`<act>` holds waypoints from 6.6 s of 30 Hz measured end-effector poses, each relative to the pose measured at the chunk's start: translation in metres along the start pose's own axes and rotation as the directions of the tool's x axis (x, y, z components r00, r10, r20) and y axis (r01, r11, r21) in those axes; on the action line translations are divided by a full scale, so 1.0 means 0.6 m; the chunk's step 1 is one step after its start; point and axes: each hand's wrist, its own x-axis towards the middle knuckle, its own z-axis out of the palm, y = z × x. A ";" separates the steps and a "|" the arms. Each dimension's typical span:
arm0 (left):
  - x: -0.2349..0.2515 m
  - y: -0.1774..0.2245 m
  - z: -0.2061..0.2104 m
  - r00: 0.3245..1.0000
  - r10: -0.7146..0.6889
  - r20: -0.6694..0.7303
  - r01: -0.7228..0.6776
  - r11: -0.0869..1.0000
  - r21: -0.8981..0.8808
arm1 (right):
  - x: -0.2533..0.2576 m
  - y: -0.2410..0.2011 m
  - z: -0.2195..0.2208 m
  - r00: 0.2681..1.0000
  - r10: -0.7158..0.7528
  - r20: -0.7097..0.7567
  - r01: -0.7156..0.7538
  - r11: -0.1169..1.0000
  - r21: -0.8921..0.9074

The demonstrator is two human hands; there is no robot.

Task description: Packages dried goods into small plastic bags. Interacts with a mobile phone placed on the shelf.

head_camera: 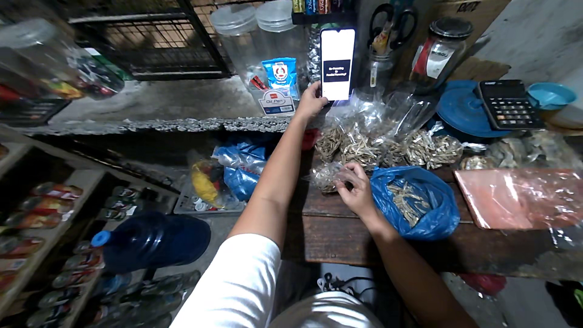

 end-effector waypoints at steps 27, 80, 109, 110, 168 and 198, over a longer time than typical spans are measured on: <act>0.000 0.001 0.001 1.000 -0.007 0.001 0.007 1.000 -0.002 | 0.001 0.000 0.000 1.000 0.004 -0.003 -0.004 1.000 0.012; -0.002 -0.001 0.001 1.000 0.004 0.001 -0.004 1.000 -0.020 | 0.001 -0.003 -0.001 1.000 0.007 0.003 -0.007 1.000 -0.014; -0.001 0.002 0.001 1.000 -0.008 0.005 0.008 1.000 -0.009 | 0.000 -0.002 -0.001 1.000 0.010 -0.001 -0.010 1.000 0.016; -0.001 0.001 0.000 1.000 -0.004 0.007 0.004 1.000 -0.009 | 0.000 -0.002 -0.001 1.000 0.006 -0.003 -0.006 1.000 0.016; -0.002 0.000 -0.001 1.000 -0.004 0.008 0.005 0.998 -0.061 | 0.001 -0.002 -0.001 1.000 0.010 0.009 -0.010 1.000 0.000; 0.001 -0.001 -0.001 1.000 -0.017 0.017 0.017 0.999 -0.049 | 0.000 -0.002 0.000 1.000 0.009 0.002 -0.009 1.000 0.004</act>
